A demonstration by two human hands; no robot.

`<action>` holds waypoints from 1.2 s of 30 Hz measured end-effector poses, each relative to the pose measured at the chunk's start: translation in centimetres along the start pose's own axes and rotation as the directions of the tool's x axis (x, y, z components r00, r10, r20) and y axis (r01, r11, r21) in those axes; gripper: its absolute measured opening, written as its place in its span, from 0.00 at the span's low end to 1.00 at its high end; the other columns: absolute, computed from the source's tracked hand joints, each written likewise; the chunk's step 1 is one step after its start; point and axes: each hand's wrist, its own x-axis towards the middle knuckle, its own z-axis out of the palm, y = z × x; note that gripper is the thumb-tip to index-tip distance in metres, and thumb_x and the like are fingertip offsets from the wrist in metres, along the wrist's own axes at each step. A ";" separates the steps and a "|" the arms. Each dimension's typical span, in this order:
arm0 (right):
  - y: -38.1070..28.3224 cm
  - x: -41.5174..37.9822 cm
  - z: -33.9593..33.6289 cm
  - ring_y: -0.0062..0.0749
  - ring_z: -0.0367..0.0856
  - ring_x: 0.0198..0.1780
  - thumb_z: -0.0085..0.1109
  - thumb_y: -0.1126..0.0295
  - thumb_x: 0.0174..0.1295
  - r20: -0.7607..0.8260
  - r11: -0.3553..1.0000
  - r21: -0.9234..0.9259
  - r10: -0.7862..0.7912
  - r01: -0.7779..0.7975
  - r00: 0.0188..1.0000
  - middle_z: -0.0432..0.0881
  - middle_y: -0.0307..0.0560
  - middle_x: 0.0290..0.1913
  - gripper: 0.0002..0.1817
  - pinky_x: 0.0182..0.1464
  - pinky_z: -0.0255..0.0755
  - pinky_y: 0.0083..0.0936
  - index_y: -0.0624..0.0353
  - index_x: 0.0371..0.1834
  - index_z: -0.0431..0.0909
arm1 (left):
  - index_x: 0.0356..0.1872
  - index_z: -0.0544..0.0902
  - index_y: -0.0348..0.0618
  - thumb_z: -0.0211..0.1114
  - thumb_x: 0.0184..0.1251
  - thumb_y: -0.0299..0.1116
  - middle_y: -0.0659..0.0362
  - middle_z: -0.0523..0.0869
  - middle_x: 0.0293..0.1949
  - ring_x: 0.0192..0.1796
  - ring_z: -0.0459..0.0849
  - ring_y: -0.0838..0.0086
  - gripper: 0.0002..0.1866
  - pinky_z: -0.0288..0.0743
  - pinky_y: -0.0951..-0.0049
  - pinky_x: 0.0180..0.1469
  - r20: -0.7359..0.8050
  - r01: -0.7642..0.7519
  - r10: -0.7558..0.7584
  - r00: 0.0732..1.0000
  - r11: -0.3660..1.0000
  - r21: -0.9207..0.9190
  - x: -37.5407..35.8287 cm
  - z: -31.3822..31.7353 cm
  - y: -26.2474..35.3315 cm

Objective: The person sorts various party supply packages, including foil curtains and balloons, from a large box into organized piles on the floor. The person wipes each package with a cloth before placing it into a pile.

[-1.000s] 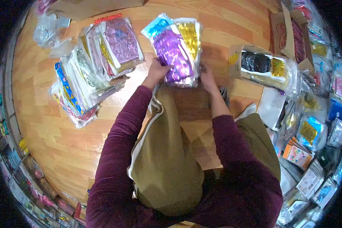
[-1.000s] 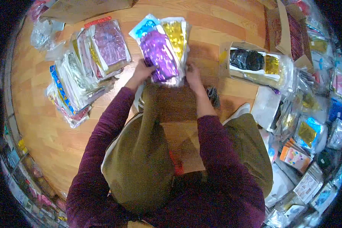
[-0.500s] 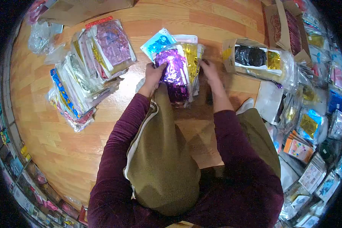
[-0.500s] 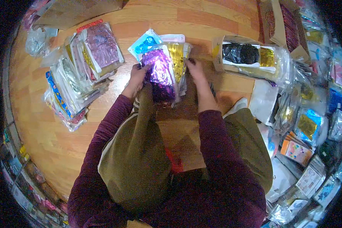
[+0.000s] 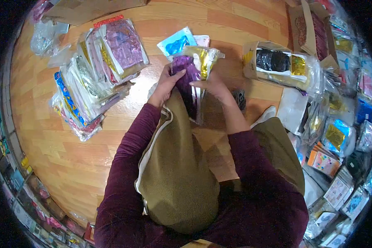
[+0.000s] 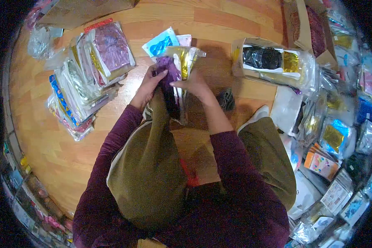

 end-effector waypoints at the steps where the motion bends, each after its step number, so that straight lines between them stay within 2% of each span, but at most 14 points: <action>1: -2.2 -0.9 -0.1 0.28 0.72 0.43 0.67 0.67 0.41 -0.044 0.997 -0.057 0.050 -0.053 0.998 0.76 0.42 0.42 0.28 0.48 0.66 0.26 0.63 0.48 0.69 | 0.50 0.66 0.34 0.64 0.55 0.31 0.55 0.76 0.45 0.47 0.74 0.74 0.24 0.69 0.75 0.49 0.046 -0.026 0.027 0.999 0.999 -0.021 -0.5 0.2 0.3; 4: -2.4 -1.9 0.3 0.27 0.73 0.37 0.67 0.68 0.41 -0.209 0.986 -0.167 -0.052 0.017 0.977 0.78 0.44 0.36 0.24 0.42 0.68 0.27 0.64 0.42 0.72 | 0.53 0.64 0.37 0.62 0.57 0.31 0.56 0.74 0.48 0.50 0.72 0.74 0.25 0.67 0.76 0.51 0.149 -0.013 0.024 0.988 0.997 -0.076 -1.3 0.2 0.7; 5: -2.5 -2.4 0.3 0.29 0.75 0.30 0.65 0.69 0.41 -0.266 0.976 -0.180 0.074 -0.125 0.961 0.79 0.48 0.28 0.19 0.37 0.70 0.27 0.66 0.36 0.75 | 0.55 0.63 0.38 0.62 0.58 0.30 0.56 0.73 0.49 0.51 0.72 0.75 0.25 0.67 0.76 0.52 0.203 0.020 0.002 0.979 0.994 -0.106 -1.3 0.2 0.9; 8: -5.9 -3.0 -0.8 0.33 0.78 0.29 0.65 0.67 0.40 -0.244 0.872 -0.391 0.210 -0.294 0.947 0.79 0.52 0.26 0.18 0.35 0.70 0.29 0.66 0.34 0.76 | 0.57 0.61 0.41 0.60 0.59 0.32 0.57 0.71 0.52 0.51 0.72 0.74 0.26 0.66 0.73 0.53 0.314 0.038 0.025 0.949 0.981 -0.193 -2.1 1.2 1.2; 9: -9.5 -3.6 -1.1 0.41 0.80 0.29 0.66 0.66 0.39 -0.255 0.875 -0.382 0.208 -0.296 0.944 0.79 0.57 0.25 0.19 0.34 0.71 0.32 0.67 0.33 0.76 | 0.57 0.61 0.41 0.60 0.59 0.32 0.57 0.71 0.52 0.51 0.72 0.74 0.26 0.66 0.73 0.53 0.313 0.035 0.029 0.949 0.980 -0.195 -2.6 1.8 1.5; 12: -9.2 -3.1 -2.0 0.46 0.80 0.31 0.66 0.63 0.39 -0.209 0.832 -0.524 0.080 -0.180 0.975 0.79 0.57 0.25 0.20 0.34 0.71 0.34 0.66 0.33 0.76 | 0.58 0.59 0.44 0.60 0.60 0.36 0.57 0.71 0.52 0.49 0.72 0.75 0.27 0.69 0.73 0.48 0.290 0.083 0.014 0.957 0.944 -0.320 -3.1 2.6 0.9; 14: -7.9 -2.8 -1.7 0.49 0.79 0.33 0.67 0.61 0.39 -0.213 0.765 -0.597 0.141 -0.243 0.967 0.79 0.59 0.27 0.21 0.37 0.71 0.36 0.64 0.34 0.76 | 0.57 0.60 0.44 0.59 0.61 0.40 0.58 0.72 0.49 0.45 0.74 0.76 0.27 0.71 0.77 0.40 0.041 0.208 -0.208 0.977 0.978 -0.001 -1.6 1.7 -1.5; 17: -7.2 -1.5 -1.4 0.51 0.78 0.36 0.67 0.57 0.38 -0.103 0.629 -0.762 0.115 -0.153 0.988 0.79 0.60 0.30 0.24 0.40 0.70 0.38 0.63 0.35 0.76 | 0.56 0.62 0.41 0.57 0.62 0.43 0.58 0.75 0.47 0.39 0.76 0.77 0.26 0.72 0.79 0.37 -0.064 0.306 -0.302 0.951 0.950 0.068 -2.0 1.3 -0.5; 20: -8.4 -1.2 -0.8 0.52 0.76 0.41 0.68 0.53 0.36 -0.114 0.659 -0.712 0.231 -0.242 0.966 0.77 0.60 0.36 0.28 0.43 0.69 0.39 0.65 0.36 0.74 | 0.53 0.62 0.41 0.57 0.62 0.43 0.59 0.76 0.39 0.33 0.74 0.80 0.24 0.69 0.82 0.29 -0.036 0.256 -0.262 0.964 0.959 -0.126 -1.6 0.7 -2.1; 24: -8.5 -0.9 3.1 0.53 0.75 0.43 0.68 0.55 0.37 -0.061 0.572 -0.808 0.155 -0.140 0.986 0.76 0.62 0.39 0.32 0.43 0.69 0.41 0.64 0.42 0.69 | 0.51 0.64 0.40 0.55 0.63 0.43 0.60 0.77 0.35 0.29 0.73 0.81 0.22 0.67 0.82 0.25 0.014 0.231 -0.233 0.972 0.949 -0.216 -0.9 -0.6 -3.8; 26: -7.6 -0.8 4.6 0.53 0.75 0.44 0.67 0.59 0.38 -0.163 0.576 -0.786 0.156 -0.224 0.974 0.74 0.64 0.40 0.34 0.43 0.69 0.43 0.62 0.48 0.61 | 0.49 0.65 0.41 0.54 0.64 0.42 0.60 0.77 0.34 0.28 0.74 0.81 0.19 0.65 0.82 0.23 -0.014 0.214 -0.227 0.974 0.937 -0.277 -1.0 -1.0 -4.1; 30: -5.2 -0.7 4.6 0.56 0.76 0.39 0.61 0.68 0.44 -0.170 0.626 -0.744 0.161 -0.234 0.972 0.76 0.64 0.35 0.28 0.41 0.69 0.45 0.62 0.48 0.60 | 0.51 0.64 0.40 0.53 0.65 0.41 0.59 0.77 0.36 0.31 0.76 0.78 0.19 0.70 0.80 0.26 0.004 0.211 -0.215 0.977 0.952 -0.221 -1.1 -2.1 -4.7; 32: -5.6 -0.8 4.0 0.57 0.75 0.38 0.59 0.69 0.45 -0.172 0.619 -0.753 0.142 -0.223 0.975 0.76 0.63 0.34 0.26 0.41 0.69 0.45 0.62 0.47 0.61 | 0.50 0.66 0.41 0.50 0.67 0.39 0.56 0.76 0.42 0.38 0.78 0.72 0.17 0.74 0.75 0.41 0.057 0.229 -0.222 0.973 0.937 -0.263 -2.8 -0.5 -2.2; 36: -7.8 -2.0 2.3 0.58 0.75 0.37 0.57 0.70 0.46 -0.128 0.580 -0.800 0.084 -0.153 0.988 0.77 0.61 0.33 0.22 0.40 0.69 0.46 0.62 0.46 0.64 | 0.54 0.64 0.40 0.49 0.67 0.38 0.55 0.74 0.47 0.43 0.77 0.69 0.18 0.73 0.70 0.46 0.190 0.235 -0.186 0.964 0.930 -0.284 -3.4 -0.2 -2.5</action>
